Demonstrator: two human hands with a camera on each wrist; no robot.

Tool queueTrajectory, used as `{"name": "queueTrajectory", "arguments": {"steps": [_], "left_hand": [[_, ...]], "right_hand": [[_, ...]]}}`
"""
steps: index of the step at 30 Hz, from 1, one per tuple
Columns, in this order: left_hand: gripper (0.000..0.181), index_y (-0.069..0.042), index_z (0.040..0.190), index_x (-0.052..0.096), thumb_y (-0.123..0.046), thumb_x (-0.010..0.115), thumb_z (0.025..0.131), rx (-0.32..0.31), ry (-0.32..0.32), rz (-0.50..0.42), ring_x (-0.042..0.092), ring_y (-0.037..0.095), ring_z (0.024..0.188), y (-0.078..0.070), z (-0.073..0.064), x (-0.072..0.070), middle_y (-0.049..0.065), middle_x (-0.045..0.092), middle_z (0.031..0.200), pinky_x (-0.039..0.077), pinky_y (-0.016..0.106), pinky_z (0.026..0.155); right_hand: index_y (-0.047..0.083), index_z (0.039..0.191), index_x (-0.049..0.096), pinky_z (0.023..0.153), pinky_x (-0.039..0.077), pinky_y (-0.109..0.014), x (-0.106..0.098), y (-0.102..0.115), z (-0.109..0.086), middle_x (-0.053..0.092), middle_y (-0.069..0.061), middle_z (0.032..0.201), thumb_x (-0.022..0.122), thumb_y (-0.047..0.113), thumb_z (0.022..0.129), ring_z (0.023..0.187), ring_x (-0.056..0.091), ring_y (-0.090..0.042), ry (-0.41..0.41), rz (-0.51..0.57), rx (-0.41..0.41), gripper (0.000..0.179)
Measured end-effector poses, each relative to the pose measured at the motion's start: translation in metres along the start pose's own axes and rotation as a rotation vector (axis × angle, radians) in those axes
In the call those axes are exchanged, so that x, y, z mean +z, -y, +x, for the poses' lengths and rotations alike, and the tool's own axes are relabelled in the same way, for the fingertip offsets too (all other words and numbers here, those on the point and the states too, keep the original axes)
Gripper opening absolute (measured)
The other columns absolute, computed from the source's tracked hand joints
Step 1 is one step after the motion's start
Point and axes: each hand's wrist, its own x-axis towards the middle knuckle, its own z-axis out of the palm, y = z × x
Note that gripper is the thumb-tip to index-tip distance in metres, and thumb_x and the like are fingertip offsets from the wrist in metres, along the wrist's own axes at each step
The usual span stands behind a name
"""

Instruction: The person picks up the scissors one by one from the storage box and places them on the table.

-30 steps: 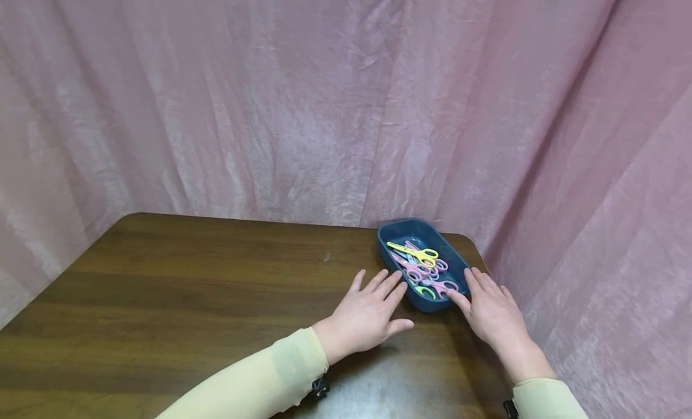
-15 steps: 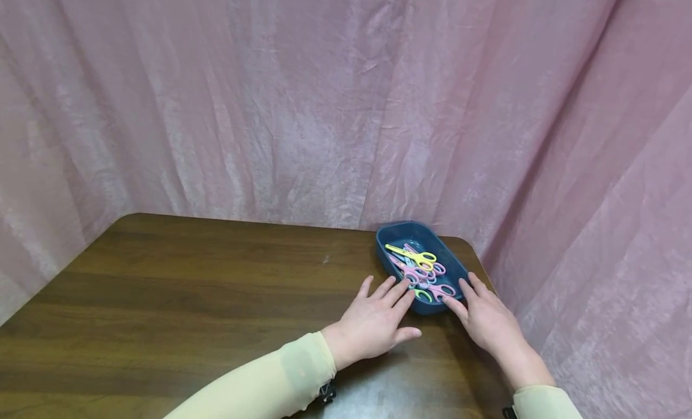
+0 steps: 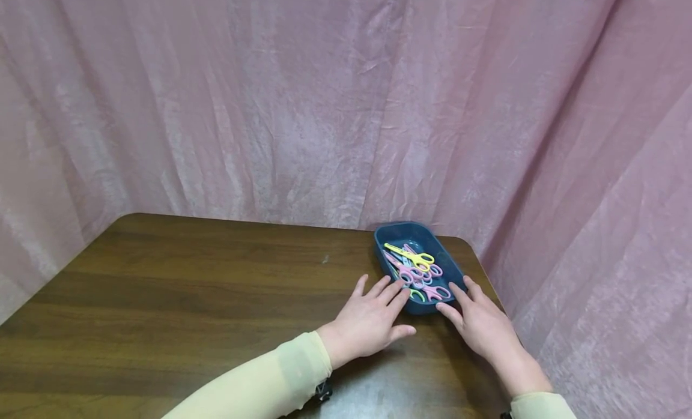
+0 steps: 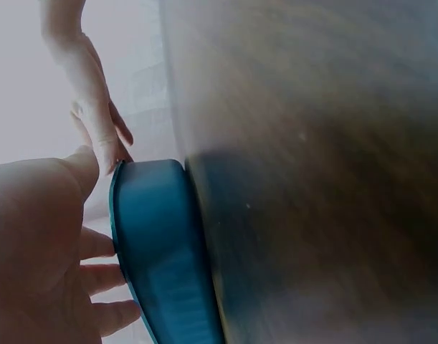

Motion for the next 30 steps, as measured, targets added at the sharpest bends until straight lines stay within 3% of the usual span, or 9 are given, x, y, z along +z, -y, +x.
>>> {"name": "queueTrajectory", "arguments": {"steps": [24,30], "left_hand": [[0.072,-0.018,0.162,0.056,-0.068,0.048,0.111,-0.036,-0.02,-0.016,0.051,0.025,0.153,0.036,-0.022,-0.007,0.002,0.049,0.171,0.035,0.065,0.124],[0.069,-0.019,0.159,0.059,-0.068,0.049,0.111,-0.047,-0.02,-0.019,0.052,0.024,0.152,0.046,-0.028,-0.011,0.0,0.053,0.167,0.034,0.067,0.124]], "right_hand": [[0.008,0.154,0.063,0.077,0.06,-0.065,0.003,0.035,-0.008,0.045,-0.033,0.16,0.07,0.049,0.108,0.117,0.072,-0.051,-0.031,0.028,-0.084,0.062],[0.009,0.154,0.063,0.079,0.06,-0.065,0.005,0.046,-0.009,0.046,-0.032,0.16,0.07,0.048,0.108,0.12,0.071,-0.05,-0.029,0.042,-0.102,0.061]]}}
